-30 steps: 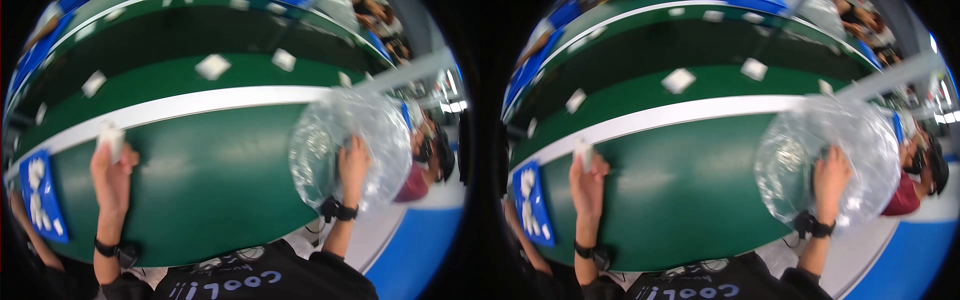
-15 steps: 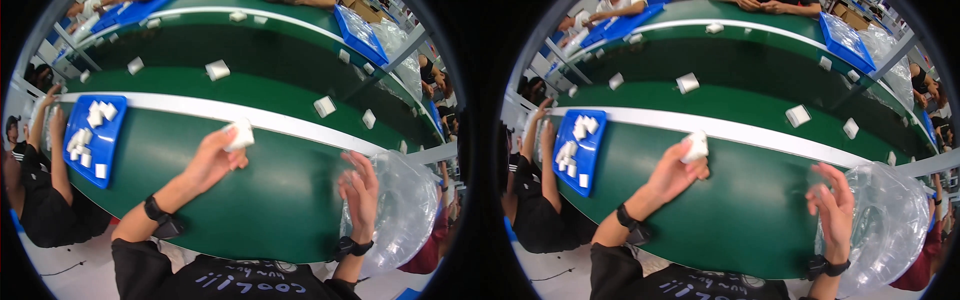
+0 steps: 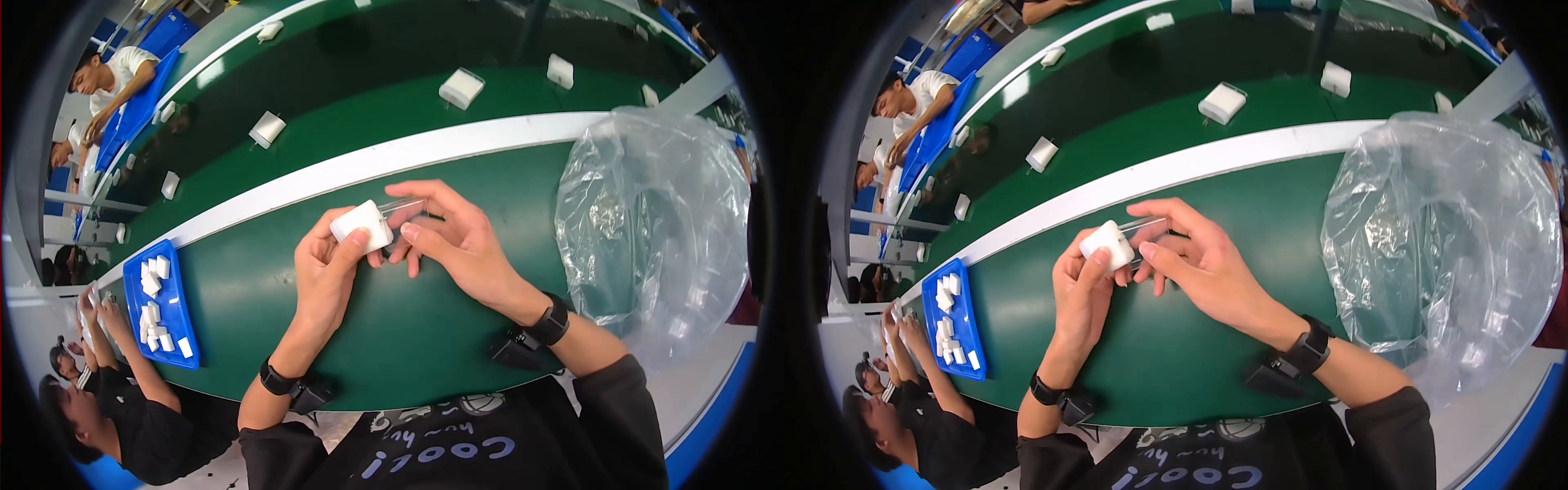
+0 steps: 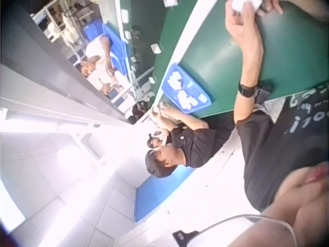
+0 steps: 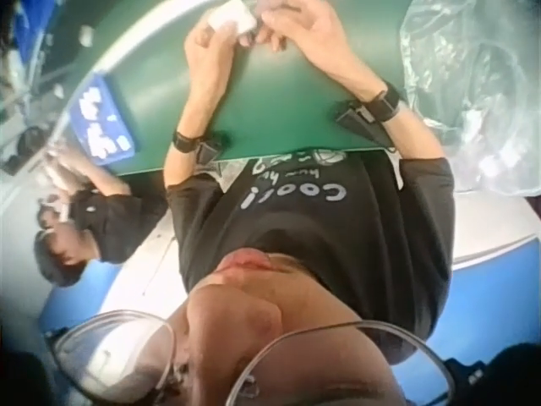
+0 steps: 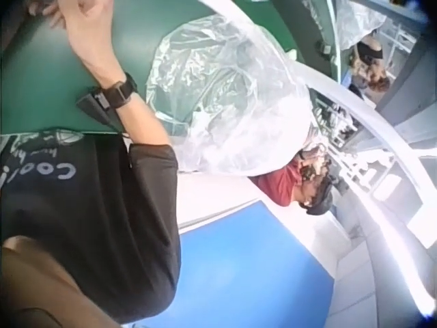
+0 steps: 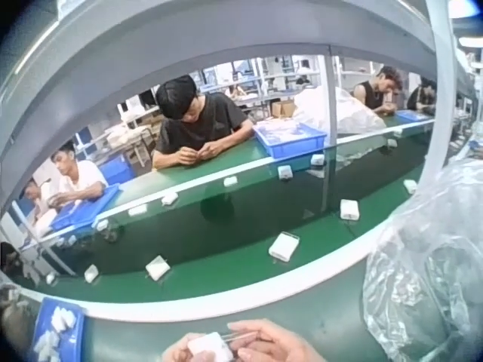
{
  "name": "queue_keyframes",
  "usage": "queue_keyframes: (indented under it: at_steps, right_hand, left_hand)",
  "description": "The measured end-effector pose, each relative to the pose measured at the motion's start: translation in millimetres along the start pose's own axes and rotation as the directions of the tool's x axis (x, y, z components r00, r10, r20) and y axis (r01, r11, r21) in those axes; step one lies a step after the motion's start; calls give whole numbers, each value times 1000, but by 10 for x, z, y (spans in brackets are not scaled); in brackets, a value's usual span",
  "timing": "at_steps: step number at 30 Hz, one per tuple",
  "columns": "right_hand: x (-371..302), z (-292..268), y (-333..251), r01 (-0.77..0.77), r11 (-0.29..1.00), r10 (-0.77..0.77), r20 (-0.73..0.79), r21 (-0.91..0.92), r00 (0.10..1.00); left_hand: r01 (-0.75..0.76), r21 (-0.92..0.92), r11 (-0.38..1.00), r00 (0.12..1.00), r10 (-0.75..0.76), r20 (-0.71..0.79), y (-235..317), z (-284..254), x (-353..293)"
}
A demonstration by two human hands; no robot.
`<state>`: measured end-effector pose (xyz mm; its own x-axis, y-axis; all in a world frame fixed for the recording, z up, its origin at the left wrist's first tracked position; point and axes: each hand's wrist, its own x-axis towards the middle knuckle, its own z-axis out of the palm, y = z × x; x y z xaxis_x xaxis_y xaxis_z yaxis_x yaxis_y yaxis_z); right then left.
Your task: Assembling small white electronic or plastic components on an industrial production line.
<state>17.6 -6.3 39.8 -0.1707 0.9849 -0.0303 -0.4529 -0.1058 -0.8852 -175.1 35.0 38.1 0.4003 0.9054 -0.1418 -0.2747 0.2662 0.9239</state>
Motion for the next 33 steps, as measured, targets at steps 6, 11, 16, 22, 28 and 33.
queue_keyframes:
  at_steps: [6,11,16,22,28,33]
  right_hand:
    - [-35,19,45,3,999,-2,-16,53,1000]
    - [-70,99,61,22,1000,-21,-43,18,999]
    - [-65,89,121,132,967,-150,-67,-216,986]
    - [-78,79,193,273,857,-299,11,-437,954]
    - [-54,66,116,72,972,-82,-32,-223,996]
    - [-44,45,106,97,973,-118,-93,-209,989]
  left_hand:
    - [7,95,995,1000,-5,-19,33,-21,11]
    - [-60,196,979,997,69,-40,64,22,-42]
    - [-58,128,990,997,64,-44,65,4,-25]
    - [-119,344,931,992,96,84,71,-114,-59]
    - [-38,302,953,994,4,111,161,-211,-28]
    - [-26,144,989,999,20,47,131,-243,-39]
